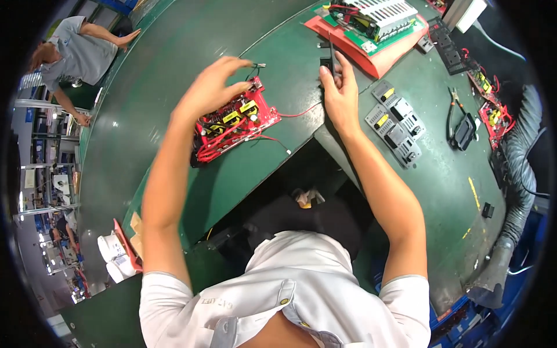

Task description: Assembling electronic components and wiring onto a circuit board at a factory workstation.

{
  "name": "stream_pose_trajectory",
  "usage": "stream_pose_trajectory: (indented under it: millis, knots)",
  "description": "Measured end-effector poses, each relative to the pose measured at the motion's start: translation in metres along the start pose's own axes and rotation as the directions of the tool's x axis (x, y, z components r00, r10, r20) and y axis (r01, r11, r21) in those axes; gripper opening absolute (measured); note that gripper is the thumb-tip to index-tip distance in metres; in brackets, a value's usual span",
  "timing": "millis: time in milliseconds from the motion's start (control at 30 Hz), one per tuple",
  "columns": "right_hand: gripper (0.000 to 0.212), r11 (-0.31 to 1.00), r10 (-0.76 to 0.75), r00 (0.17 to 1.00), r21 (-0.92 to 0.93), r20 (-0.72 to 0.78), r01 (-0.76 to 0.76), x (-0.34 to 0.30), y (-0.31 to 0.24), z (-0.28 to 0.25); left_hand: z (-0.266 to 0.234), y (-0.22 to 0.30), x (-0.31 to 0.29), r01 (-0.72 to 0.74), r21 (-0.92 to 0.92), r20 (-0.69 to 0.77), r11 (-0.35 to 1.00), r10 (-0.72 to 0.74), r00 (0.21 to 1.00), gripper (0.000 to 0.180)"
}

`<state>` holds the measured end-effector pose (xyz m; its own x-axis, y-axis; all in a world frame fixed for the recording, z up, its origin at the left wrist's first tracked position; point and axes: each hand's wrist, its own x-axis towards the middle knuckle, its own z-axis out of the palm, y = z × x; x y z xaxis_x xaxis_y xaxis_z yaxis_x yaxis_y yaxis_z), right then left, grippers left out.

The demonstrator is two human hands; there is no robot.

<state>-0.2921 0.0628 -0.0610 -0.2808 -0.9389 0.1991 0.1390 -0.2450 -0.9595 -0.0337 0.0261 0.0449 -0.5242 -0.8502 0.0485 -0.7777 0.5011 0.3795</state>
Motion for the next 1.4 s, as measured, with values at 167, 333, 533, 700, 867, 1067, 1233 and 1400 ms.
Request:
stream_pose_trajectory:
  millis: [167,333,533,700,867,1067,1233,1400]
  knots:
    - [0.047,0.975,0.098,0.995,0.198,0.032,-0.102,0.003,-0.005,-0.005,0.049,-0.018,0.052,0.117,0.131,0.019,0.985,-0.12,0.993,0.045]
    - [0.042,0.797,0.312,0.912,0.449,0.266,-0.404,0.012,-0.022,-0.002,0.042,-0.018,0.049,0.101,-0.124,-0.167,0.987,-0.122,0.978,0.026]
    - [0.039,0.691,0.374,0.807,0.443,0.457,-0.571,0.023,-0.015,0.041,0.034,-0.025,0.034,0.047,-0.301,-0.17,0.953,-0.102,0.98,0.023]
    - [0.042,0.727,0.362,0.777,0.366,0.515,-0.581,0.03,-0.001,0.023,0.022,-0.026,0.036,0.33,-0.561,0.144,0.759,-0.303,0.942,0.028]
    - [0.042,0.668,0.373,0.777,0.434,0.507,-0.604,0.028,0.011,0.023,0.037,-0.028,0.037,0.275,-0.405,0.107,0.872,-0.254,0.961,0.031]
    - [0.044,0.65,0.353,0.805,0.494,0.476,-0.577,0.045,0.016,0.021,0.052,-0.033,0.043,0.102,-0.335,-0.011,0.937,-0.112,0.994,0.031]
    - [0.048,0.641,0.369,0.809,0.504,0.458,-0.578,0.047,0.02,0.032,0.043,-0.03,0.023,0.08,-0.38,-0.062,0.921,-0.112,0.992,0.029]
    - [0.042,0.659,0.373,0.816,0.493,0.441,-0.568,0.04,0.02,0.021,0.054,-0.022,0.02,-0.027,-0.327,-0.28,0.945,-0.069,0.958,0.028]
